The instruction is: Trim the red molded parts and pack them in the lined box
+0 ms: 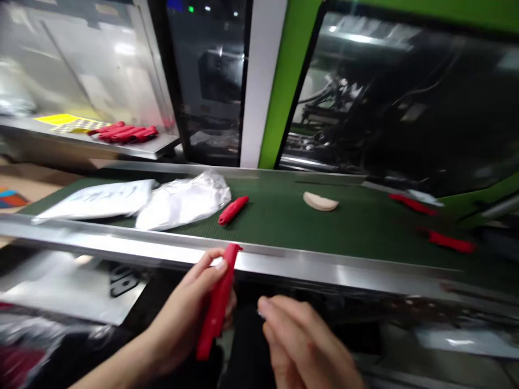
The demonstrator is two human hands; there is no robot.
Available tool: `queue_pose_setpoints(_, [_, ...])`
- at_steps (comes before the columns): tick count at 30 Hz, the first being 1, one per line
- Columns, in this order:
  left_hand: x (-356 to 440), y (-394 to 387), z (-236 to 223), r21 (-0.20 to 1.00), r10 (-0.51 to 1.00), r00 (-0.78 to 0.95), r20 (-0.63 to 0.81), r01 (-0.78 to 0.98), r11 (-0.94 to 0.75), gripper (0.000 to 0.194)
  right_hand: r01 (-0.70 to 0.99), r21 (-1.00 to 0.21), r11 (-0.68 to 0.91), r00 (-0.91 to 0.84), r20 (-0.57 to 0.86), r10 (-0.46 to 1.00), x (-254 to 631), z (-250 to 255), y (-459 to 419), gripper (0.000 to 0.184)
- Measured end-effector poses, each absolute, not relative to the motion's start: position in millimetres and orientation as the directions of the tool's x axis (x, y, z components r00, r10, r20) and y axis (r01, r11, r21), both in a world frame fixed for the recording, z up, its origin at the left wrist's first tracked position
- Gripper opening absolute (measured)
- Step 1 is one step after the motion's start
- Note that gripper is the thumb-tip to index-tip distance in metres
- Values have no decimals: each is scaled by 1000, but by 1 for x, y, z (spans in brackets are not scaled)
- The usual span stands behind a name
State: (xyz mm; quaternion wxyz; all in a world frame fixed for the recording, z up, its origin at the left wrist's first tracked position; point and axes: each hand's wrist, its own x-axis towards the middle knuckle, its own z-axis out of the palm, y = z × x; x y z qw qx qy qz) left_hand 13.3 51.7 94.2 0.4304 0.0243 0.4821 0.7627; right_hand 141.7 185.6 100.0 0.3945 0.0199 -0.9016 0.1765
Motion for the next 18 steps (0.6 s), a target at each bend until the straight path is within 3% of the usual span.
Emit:
queue_pose_setpoints(3, [37, 31, 82, 639, 703, -586, -404, -730, -241, 20, -206, -305, 930, -704, 706, 75, 129, 106, 180, 31])
queue_pose_setpoints(6, [50, 16, 76, 590, 714, -578, -395, -755, -284, 19, -287, -348, 892, -739, 673, 24, 120, 98, 171, 33])
queue_pose_setpoints(9, [57, 6, 73, 587, 714, -588, -380, -750, -305, 22, -367, -354, 860, -757, 651, -55, 117, 90, 165, 37])
queue_pose_setpoints(18, [62, -8, 75, 620, 668, -669, -327, -685, -383, 25, -375, -316, 872, -776, 621, -109, 113, 91, 153, 33])
